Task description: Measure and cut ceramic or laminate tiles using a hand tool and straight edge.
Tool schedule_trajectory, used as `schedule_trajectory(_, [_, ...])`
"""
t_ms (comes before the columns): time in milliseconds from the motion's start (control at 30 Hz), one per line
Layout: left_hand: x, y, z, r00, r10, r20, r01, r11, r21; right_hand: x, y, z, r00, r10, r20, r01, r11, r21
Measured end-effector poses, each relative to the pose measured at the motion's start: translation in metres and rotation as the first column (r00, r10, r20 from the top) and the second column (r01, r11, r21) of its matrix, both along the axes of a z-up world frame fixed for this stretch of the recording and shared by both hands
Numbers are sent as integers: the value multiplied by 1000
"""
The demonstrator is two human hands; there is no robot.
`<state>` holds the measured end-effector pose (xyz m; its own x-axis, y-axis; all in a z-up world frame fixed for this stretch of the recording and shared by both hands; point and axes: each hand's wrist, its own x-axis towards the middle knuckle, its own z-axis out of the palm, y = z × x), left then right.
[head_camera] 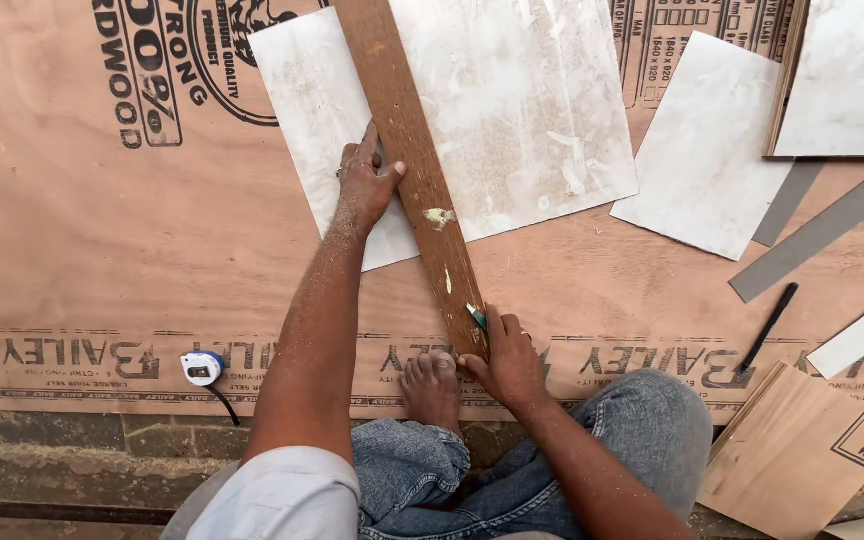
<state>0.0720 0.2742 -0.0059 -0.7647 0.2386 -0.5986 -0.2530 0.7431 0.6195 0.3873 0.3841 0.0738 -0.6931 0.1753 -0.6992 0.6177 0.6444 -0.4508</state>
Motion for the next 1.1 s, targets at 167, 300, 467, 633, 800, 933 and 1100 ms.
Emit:
schedule_trajectory(167, [4, 11, 4, 997, -76, -19, 72, 985, -155, 4, -3, -7, 998, -71, -3, 71, 998, -2])
schedule_trajectory(300, [1, 11, 3, 995, -101, -27, 94, 977, -193, 3, -1, -12, 997, -69, -18, 69, 998, -2])
schedule_trajectory(467, [4, 10, 4, 998, -54, -10, 52, 990, -131, -19, -10, -8, 990, -49, -134, 60, 995, 79])
schedule_trajectory(633, [5, 7, 5, 999, -46, -16, 44, 994, -102, -12, -14, -19, 978, 5, -206, 28, 987, 156])
schedule_trajectory(800, [2, 8, 9, 996, -88, 0, 88, 993, -80, -7, -13, -23, 985, 21, -172, 6, 988, 152])
schedule_trajectory(933, [1, 7, 7, 998, -43, 37, 44, 998, -44, -6, -9, -26, 976, 13, -218, 20, 989, 148])
schedule_trajectory(1100, [3, 8, 7, 999, -22, 25, 23, 999, -43, -7, -4, -26, 973, -25, -230, 43, 996, 76])
